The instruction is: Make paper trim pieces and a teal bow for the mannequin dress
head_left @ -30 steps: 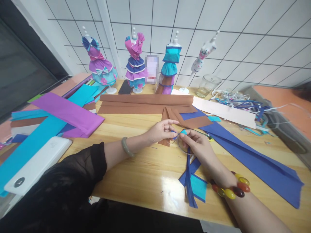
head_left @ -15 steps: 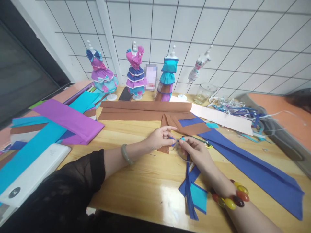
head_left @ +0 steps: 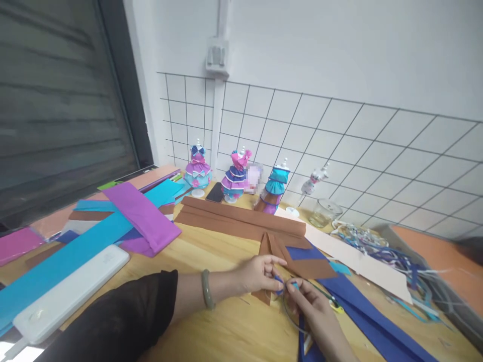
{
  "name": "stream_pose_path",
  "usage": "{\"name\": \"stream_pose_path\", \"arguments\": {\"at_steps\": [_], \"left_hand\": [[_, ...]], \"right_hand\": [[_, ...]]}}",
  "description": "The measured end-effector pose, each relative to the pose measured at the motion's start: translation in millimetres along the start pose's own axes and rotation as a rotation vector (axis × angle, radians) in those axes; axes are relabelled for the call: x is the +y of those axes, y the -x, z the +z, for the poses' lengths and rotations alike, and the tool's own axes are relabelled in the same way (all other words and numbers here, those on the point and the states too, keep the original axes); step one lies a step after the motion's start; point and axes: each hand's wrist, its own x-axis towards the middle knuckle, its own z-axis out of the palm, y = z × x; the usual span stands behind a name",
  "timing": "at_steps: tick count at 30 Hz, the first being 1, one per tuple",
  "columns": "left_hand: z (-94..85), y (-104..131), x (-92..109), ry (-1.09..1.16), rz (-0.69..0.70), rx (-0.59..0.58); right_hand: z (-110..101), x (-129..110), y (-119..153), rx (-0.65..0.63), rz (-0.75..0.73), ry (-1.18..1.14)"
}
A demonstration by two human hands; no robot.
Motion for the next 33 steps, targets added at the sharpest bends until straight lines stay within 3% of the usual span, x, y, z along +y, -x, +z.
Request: {"name": "stream_pose_path", "arguments": {"at_steps": [7, 14, 22, 26, 29, 33], "left_hand": [[0.9, 0.0, 4.5, -0.152, 0.134, -0.013], [0.3, -11.6, 25.7, -0.228, 0.238, 0.105], [-29.8, -73.0, 83.2, -0.335, 0.524, 0.550], [-48.1, -106.1, 104.2, -0.405, 0.669, 0.719], [-56.9, -125.2, 116.2, -0.484, 0.724, 0.756], [-59.1, -144.5, 136.3, -0.553, 0.769, 0.713]], "right_hand": [[0.7, 7.2, -6.3, 0.118, 0.010, -0.004], [-0.9, 1.8, -6.6, 0.218, -0.002, -0.061], [-5.0, 9.5, -7.8, 0.195, -0.011, -0.060], [-6.5, 15.5, -8.8, 0.182, 0.023, -0.070], [-4.4, 15.5, -8.2, 0.220, 0.009, -0.090], [-3.7, 14.3, -7.8, 0.233, 0.013, -0.100]]}}
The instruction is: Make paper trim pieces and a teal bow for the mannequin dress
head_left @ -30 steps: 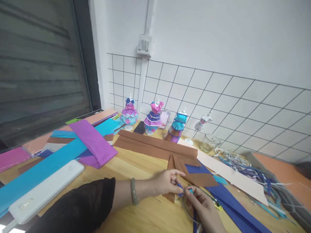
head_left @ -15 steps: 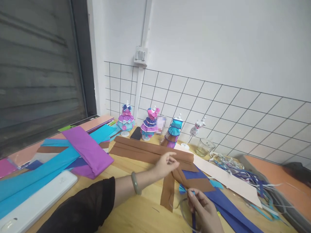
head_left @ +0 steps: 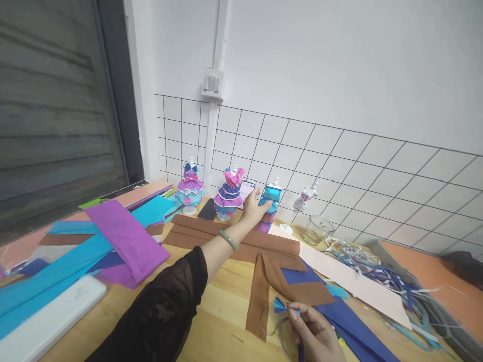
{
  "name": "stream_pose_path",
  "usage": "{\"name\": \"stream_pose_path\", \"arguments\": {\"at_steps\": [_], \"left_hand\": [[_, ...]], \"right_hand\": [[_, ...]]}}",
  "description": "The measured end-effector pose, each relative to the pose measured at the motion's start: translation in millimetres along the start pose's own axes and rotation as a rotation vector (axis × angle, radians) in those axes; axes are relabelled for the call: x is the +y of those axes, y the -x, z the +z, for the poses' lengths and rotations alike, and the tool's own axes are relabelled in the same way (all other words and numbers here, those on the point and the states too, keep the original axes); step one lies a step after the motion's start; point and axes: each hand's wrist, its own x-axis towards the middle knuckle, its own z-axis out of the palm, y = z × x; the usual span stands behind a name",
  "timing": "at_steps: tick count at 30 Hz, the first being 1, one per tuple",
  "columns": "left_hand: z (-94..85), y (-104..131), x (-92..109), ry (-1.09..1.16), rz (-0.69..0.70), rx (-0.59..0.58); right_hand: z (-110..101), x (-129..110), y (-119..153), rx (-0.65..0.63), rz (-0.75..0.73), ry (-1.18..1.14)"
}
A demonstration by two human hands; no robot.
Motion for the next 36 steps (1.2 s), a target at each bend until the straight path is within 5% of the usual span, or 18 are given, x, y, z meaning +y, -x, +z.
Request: {"name": "stream_pose_path", "arguments": {"at_steps": [7, 14, 19, 24, 30, 36], "left_hand": [[14.6, -44.7, 31.2, -0.014, -0.010, -0.108], [17.3, -59.3, 46.8, -0.027, 0.027, -0.258], [2.8, -71.4, 64.5, 0.069, 0.134, -0.209], [-26.0, -81.1, 109.3, 0.196, 0.300, -0.106], [-58.5, -36.9, 151.1, 0.126, 0.219, -0.105], [-74.0, 26.0, 137.4, 0.051, 0.017, -0.203]], "right_hand": [[-4.1, -0.6, -0.3, -0.097, -0.012, 0.052], [-1.7, -1.9, 2.1, -0.071, -0.087, 0.117], [-1.2, -5.4, 6.9, -0.094, -0.095, 0.126], [-0.3, -10.5, 9.0, -0.071, -0.124, 0.126], [-0.9, -15.0, 8.1, -0.060, -0.107, 0.111], [-1.6, -17.8, 8.9, -0.052, -0.102, 0.099]]}}
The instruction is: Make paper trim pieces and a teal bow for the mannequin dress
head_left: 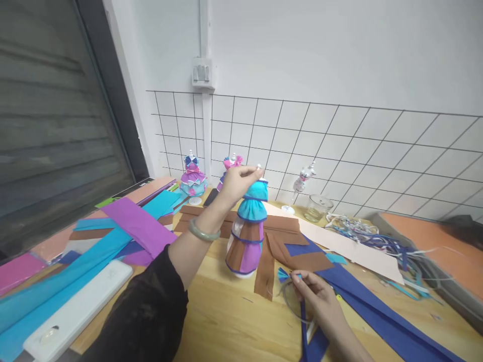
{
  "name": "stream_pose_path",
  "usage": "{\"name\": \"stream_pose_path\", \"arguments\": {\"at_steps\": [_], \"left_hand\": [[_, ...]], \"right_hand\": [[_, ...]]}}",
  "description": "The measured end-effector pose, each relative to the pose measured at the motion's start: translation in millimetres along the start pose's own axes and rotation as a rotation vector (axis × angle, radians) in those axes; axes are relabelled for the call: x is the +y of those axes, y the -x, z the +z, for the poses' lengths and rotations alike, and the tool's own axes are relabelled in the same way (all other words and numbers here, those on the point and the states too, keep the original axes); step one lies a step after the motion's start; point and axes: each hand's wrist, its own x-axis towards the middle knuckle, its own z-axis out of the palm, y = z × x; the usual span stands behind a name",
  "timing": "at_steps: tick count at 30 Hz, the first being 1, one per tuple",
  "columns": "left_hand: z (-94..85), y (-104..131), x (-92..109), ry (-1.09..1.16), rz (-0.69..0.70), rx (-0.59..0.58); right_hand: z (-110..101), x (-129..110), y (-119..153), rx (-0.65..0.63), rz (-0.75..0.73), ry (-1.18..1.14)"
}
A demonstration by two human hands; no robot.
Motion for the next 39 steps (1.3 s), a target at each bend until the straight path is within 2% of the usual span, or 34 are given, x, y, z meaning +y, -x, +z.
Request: {"name": "stream_pose_path", "arguments": {"at_steps": [5, 9, 13, 19, 23, 27, 32, 35, 39], "left_hand": [[0.2, 21.4, -20.7, 0.081, -0.067, 0.002], [-1.0, 25.4, -29.5, 0.131, -0.062, 0.037], [-5.6, 25.6, -32.6, 0.100, -0.029, 0.006], [-13.0, 22.9, -32.9, 0.108, -0.053, -0.023], [-11.8, 24.4, -32.1, 0.102, -0.036, -0.035], [-6.3, 29.2, -28.1, 0.090, -0.011, 0.012], [4.9, 36.2, -20.9, 0.090, -0.037, 0.011], [10.7, 39.7, -19.9, 0.081, -0.065, 0.025], [14.0, 43.7, -19.8, 0.044, -0.053, 0.026]], "right_hand": [[-3.4, 0.7, -3.2, 0.020, -0.004, 0.029], [-2.2, -6.4, -3.0, 0.043, -0.001, 0.034], [-2.1, -13.3, -2.3, 0.050, 0.048, 0.038], [-8.5, -17.3, -6.2, -0.062, 0.051, 0.106], [-8.2, -41.5, -10.0, -0.138, 0.050, 0.170], [1.8, -77.1, -17.3, -0.163, 0.001, 0.131], [27.4, -112.2, -28.1, -0.174, -0.135, 0.047], [40.4, -117.2, -34.8, -0.192, -0.213, 0.018], [46.8, -109.0, -43.1, -0.162, -0.246, 0.029]]}}
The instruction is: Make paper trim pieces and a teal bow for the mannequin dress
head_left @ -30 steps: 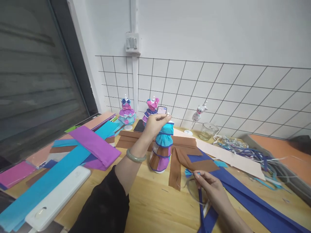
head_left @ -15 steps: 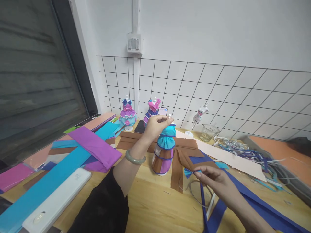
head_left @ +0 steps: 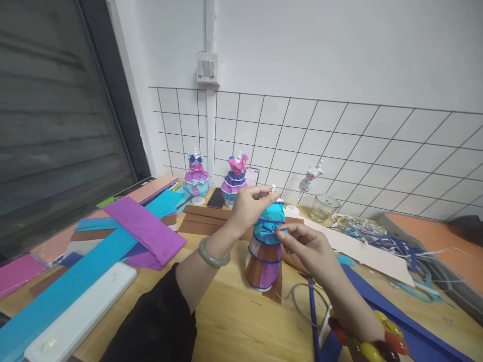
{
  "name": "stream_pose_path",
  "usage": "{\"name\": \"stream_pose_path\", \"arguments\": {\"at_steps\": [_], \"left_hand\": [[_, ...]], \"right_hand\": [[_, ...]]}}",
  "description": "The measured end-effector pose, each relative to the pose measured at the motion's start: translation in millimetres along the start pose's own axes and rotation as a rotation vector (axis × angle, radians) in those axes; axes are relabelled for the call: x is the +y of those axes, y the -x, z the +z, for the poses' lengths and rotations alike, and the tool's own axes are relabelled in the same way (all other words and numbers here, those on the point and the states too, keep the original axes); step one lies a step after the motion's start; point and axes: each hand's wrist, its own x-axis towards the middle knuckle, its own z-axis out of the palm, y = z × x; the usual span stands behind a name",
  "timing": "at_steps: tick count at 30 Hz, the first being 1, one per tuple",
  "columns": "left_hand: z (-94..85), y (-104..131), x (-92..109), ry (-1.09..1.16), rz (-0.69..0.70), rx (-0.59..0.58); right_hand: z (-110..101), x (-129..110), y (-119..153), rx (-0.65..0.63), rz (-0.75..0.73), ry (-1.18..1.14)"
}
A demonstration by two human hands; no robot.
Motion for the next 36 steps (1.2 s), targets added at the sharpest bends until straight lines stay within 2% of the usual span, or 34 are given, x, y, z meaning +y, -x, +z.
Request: {"name": "stream_pose_path", "arguments": {"at_steps": [9, 19, 23, 28, 36], "left_hand": [[2.7, 8.1, 6.0, -0.032, 0.044, -0.024], [3.3, 10.3, 9.4, -0.056, 0.040, -0.057], [2.5, 10.3, 11.3, -0.068, 0.034, -0.064], [1.3, 8.8, 12.7, -0.060, 0.022, -0.053], [3.1, 12.2, 15.5, -0.067, 0.036, -0.083]], "right_hand": [[2.7, 4.8, 0.6, 0.057, -0.057, 0.031], [4.0, 13.8, -4.2, 0.063, -0.064, -0.185], [4.3, 11.5, -3.2, 0.071, -0.060, -0.181], [2.3, 10.8, -1.5, 0.021, -0.060, -0.191], [3.9, 9.9, -1.1, 0.072, -0.049, -0.176]]}}
